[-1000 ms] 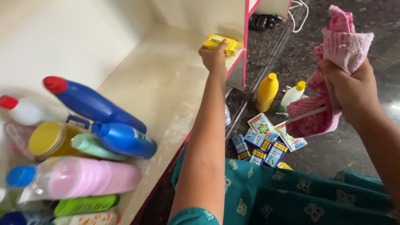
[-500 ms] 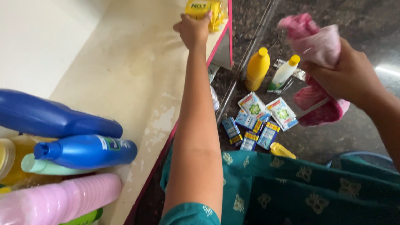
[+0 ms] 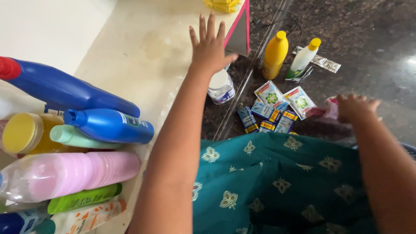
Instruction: The person sits on the floor and wipes various plastic bottles and small boxes with a pink cloth, then places them on a nearby shelf. The person handles items one at a time, including shampoo, detergent, and small packaged goods.
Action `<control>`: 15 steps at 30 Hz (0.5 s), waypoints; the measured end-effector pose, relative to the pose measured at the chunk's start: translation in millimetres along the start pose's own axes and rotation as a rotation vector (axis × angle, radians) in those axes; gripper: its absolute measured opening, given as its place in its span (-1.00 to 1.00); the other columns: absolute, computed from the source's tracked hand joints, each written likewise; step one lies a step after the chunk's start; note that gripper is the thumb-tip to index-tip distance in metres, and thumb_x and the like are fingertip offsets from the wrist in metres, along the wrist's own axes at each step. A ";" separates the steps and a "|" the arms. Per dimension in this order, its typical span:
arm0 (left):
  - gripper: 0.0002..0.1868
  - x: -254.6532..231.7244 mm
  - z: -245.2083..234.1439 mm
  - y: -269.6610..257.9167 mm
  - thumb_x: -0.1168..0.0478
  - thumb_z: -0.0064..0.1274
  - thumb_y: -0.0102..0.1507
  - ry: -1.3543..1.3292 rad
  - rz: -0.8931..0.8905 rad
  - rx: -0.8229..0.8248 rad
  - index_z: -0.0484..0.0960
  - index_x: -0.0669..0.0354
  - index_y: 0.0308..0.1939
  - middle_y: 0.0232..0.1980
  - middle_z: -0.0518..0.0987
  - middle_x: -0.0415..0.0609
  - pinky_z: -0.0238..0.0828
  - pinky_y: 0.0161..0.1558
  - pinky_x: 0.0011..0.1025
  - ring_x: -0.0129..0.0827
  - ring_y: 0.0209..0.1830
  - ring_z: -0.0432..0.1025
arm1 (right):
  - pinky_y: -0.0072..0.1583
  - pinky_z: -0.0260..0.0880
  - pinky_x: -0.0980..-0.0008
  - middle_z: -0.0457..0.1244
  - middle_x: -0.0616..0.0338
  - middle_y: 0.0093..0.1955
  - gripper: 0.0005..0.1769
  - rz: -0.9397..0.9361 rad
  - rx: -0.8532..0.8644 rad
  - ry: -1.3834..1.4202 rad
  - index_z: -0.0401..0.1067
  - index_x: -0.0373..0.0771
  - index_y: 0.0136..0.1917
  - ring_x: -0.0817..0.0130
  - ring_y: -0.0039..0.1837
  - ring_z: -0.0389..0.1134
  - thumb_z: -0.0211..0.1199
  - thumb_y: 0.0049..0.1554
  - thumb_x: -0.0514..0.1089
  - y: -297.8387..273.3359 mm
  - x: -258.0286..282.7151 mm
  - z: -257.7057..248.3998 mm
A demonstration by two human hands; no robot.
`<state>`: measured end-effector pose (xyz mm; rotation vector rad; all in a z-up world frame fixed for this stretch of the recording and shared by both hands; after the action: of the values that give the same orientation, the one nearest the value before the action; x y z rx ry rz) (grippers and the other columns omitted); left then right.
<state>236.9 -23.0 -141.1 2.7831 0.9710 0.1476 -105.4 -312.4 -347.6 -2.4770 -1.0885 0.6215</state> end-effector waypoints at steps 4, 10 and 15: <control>0.29 15.2 27.0 -26.3 -0.31 0.35 0.03 0.061 0.025 0.236 -0.13 -0.12 0.63 0.67 -0.30 0.17 -0.49 0.47 0.41 0.19 0.64 -0.43 | 0.22 0.43 -0.34 0.25 -0.01 0.46 -0.32 -0.129 -0.095 0.119 0.22 0.02 0.56 0.01 0.45 0.31 0.24 0.19 -0.02 13.0 74.0 57.2; 0.11 22.3 43.7 -28.7 0.06 0.33 0.22 -0.033 0.104 -0.120 -0.08 -0.04 0.68 0.70 -0.15 0.13 -0.38 0.54 0.37 0.16 0.69 -0.20 | 0.15 0.47 -0.02 0.19 0.06 0.40 -0.26 -0.462 -0.177 0.207 0.24 -0.03 0.47 0.07 0.41 0.27 0.32 0.03 -0.08 -22.2 230.1 96.5; 0.04 25.0 34.6 -38.9 0.15 0.31 0.26 -0.053 0.111 -0.168 -0.03 0.04 0.68 0.67 -0.02 0.13 -0.33 0.57 0.36 0.15 0.69 -0.12 | 0.22 0.30 -0.17 0.09 0.03 0.40 -0.06 -0.438 -0.217 0.391 0.25 -0.09 0.38 0.03 0.43 0.13 0.49 -0.19 0.20 -45.0 255.9 97.3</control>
<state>238.2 17.4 -182.4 2.6720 0.7550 0.1625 -28.5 -75.6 -470.0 -2.2727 -1.5206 -0.1110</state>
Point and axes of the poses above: each hand's wrist, its own y-axis towards the middle knuckle, its own z-axis out of the palm, x = y × z, the point moved 5 cm from there along y, towards the middle knuckle
